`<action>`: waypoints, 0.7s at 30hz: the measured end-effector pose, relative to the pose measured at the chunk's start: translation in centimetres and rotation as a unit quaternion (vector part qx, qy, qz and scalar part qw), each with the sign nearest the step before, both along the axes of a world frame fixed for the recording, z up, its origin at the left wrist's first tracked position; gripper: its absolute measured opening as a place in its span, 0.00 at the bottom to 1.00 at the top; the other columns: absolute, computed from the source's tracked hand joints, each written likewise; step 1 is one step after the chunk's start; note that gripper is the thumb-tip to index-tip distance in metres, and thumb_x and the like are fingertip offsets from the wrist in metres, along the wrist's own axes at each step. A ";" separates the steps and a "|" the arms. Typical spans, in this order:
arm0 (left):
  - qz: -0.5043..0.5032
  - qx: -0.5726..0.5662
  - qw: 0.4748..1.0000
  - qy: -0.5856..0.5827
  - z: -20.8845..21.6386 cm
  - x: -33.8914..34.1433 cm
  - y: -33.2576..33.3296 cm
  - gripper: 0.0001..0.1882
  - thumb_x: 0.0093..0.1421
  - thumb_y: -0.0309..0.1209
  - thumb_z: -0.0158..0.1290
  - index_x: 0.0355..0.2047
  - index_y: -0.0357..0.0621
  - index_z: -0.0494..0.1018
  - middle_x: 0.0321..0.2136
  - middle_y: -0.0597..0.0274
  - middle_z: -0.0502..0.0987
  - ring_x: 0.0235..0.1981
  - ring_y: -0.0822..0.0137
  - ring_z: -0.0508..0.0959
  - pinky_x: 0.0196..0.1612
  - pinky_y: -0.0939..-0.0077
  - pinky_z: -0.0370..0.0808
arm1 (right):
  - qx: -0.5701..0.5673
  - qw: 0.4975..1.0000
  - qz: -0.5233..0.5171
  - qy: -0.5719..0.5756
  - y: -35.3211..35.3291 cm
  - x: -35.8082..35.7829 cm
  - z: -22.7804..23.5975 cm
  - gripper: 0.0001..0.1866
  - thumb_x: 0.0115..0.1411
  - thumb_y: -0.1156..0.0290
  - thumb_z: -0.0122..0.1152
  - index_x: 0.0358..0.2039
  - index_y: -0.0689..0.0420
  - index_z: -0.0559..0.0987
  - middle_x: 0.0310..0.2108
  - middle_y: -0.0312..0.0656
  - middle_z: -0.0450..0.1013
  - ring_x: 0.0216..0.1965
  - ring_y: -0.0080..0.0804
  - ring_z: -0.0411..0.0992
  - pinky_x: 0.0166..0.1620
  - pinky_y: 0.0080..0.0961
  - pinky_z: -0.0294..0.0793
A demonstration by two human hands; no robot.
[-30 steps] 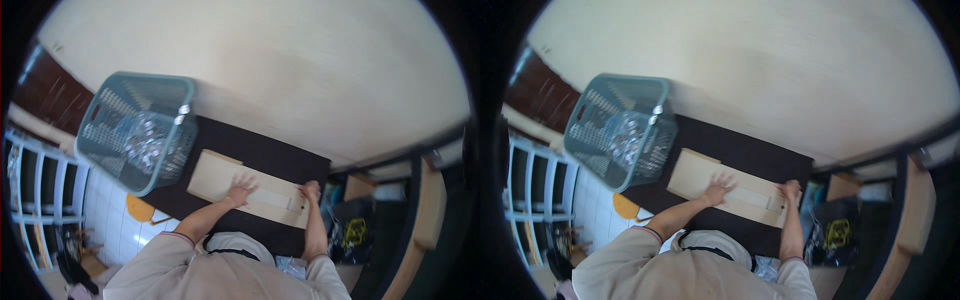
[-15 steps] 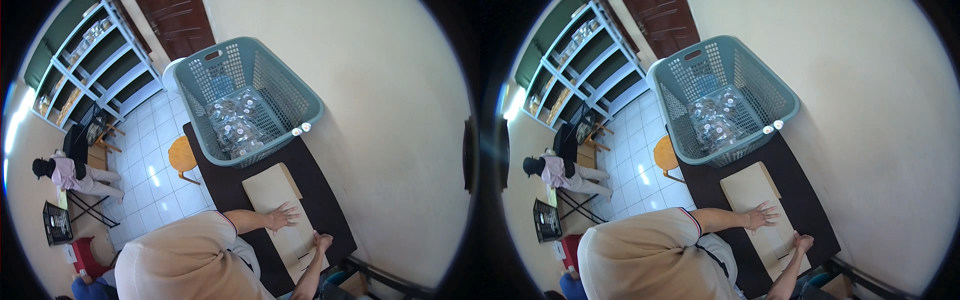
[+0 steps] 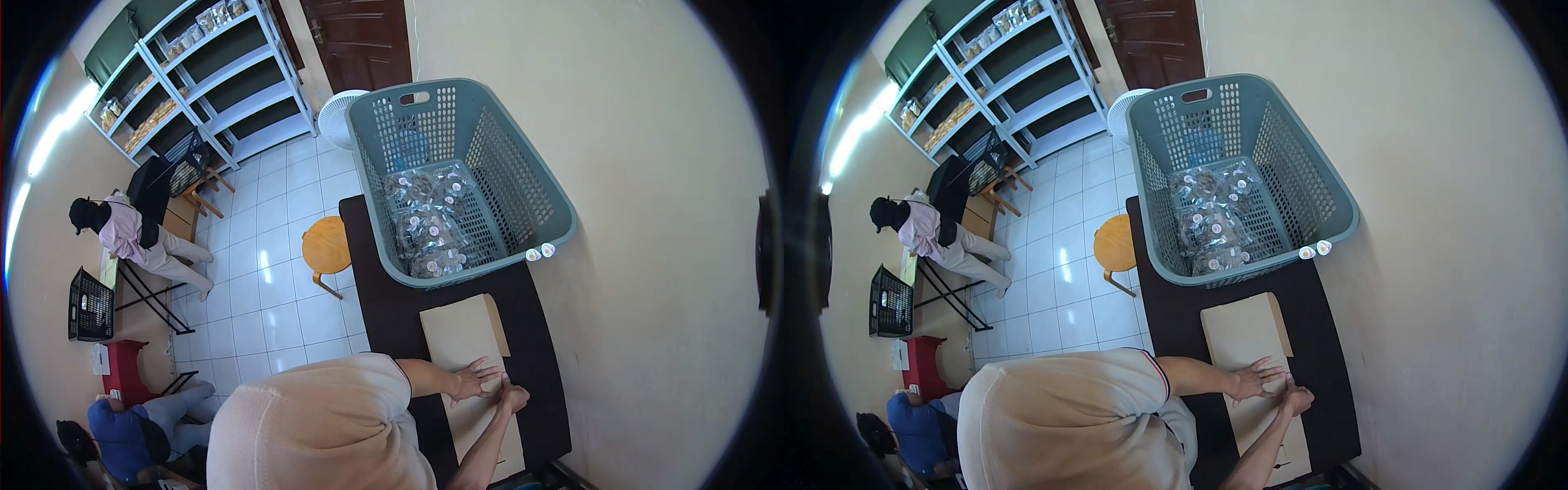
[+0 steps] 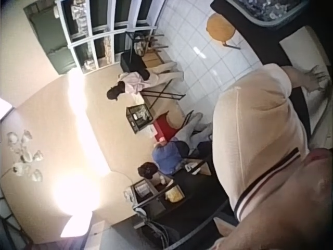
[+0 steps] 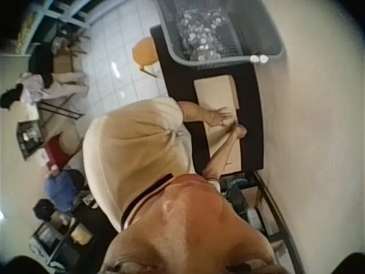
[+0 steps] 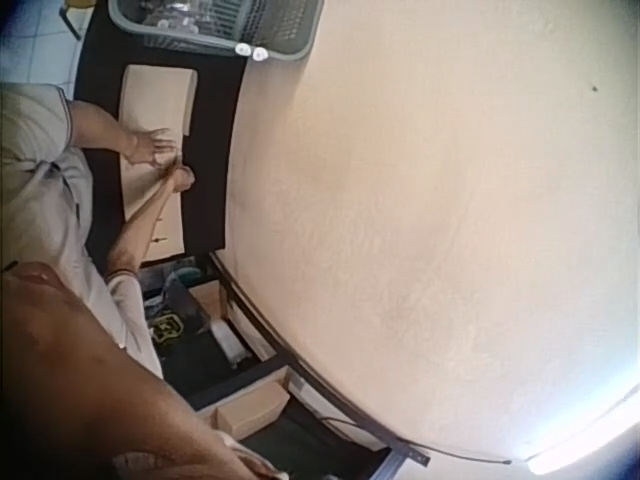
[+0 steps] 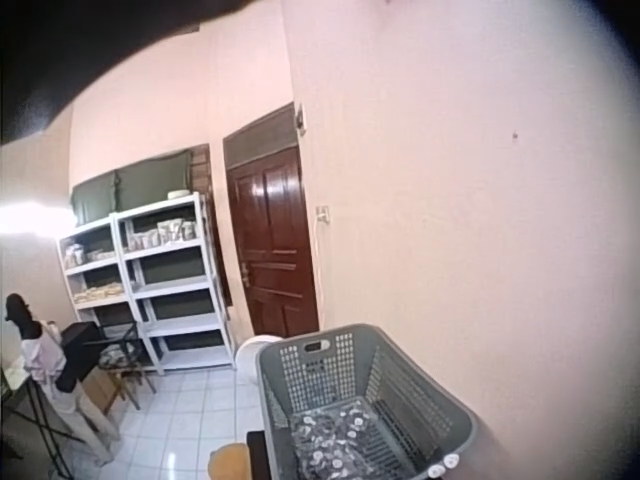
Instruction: Assemble a cardboard box and fill it with several small plastic bags containing parts.
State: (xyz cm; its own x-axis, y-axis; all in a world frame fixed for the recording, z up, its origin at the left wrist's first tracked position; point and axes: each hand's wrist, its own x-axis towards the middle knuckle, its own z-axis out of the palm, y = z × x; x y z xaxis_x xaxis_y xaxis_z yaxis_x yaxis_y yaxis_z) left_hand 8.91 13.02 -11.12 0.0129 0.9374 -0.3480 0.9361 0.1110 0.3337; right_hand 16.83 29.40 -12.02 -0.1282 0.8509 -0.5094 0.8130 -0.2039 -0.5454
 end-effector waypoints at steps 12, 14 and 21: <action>-0.018 -0.074 0.997 -0.004 2.0 -2.6 0.1 0.60 0.43 0.52 0.74 0.75 0.74 0.56 0.78 0.44 0.40 0.80 0.48 0.35 0.75 0.33 0.33 | 0.072 0.988 0.071 -0.114 1.1 1.7 0.9 0.28 0.39 0.44 0.85 0.24 0.57 0.85 0.34 0.49 0.84 0.39 0.52 0.82 0.45 0.47 0.81; -0.012 -0.084 0.996 0.000 2.2 -2.5 0.4 0.62 0.44 0.52 0.74 0.77 0.75 0.51 0.78 0.43 0.36 0.80 0.48 0.33 0.75 0.32 0.32 | 0.038 0.994 0.014 -0.099 1.8 4.0 2.1 0.28 0.39 0.45 0.86 0.20 0.57 0.82 0.31 0.47 0.83 0.36 0.50 0.82 0.43 0.46 0.80; -0.018 -0.080 0.997 -0.005 3.2 -2.2 1.1 0.62 0.43 0.51 0.74 0.77 0.74 0.52 0.78 0.40 0.29 0.79 0.47 0.29 0.75 0.34 0.28 | 0.082 0.985 -0.040 -0.147 4.8 13.5 4.1 0.26 0.44 0.50 0.85 0.15 0.56 0.79 0.23 0.46 0.80 0.29 0.49 0.79 0.35 0.46 0.77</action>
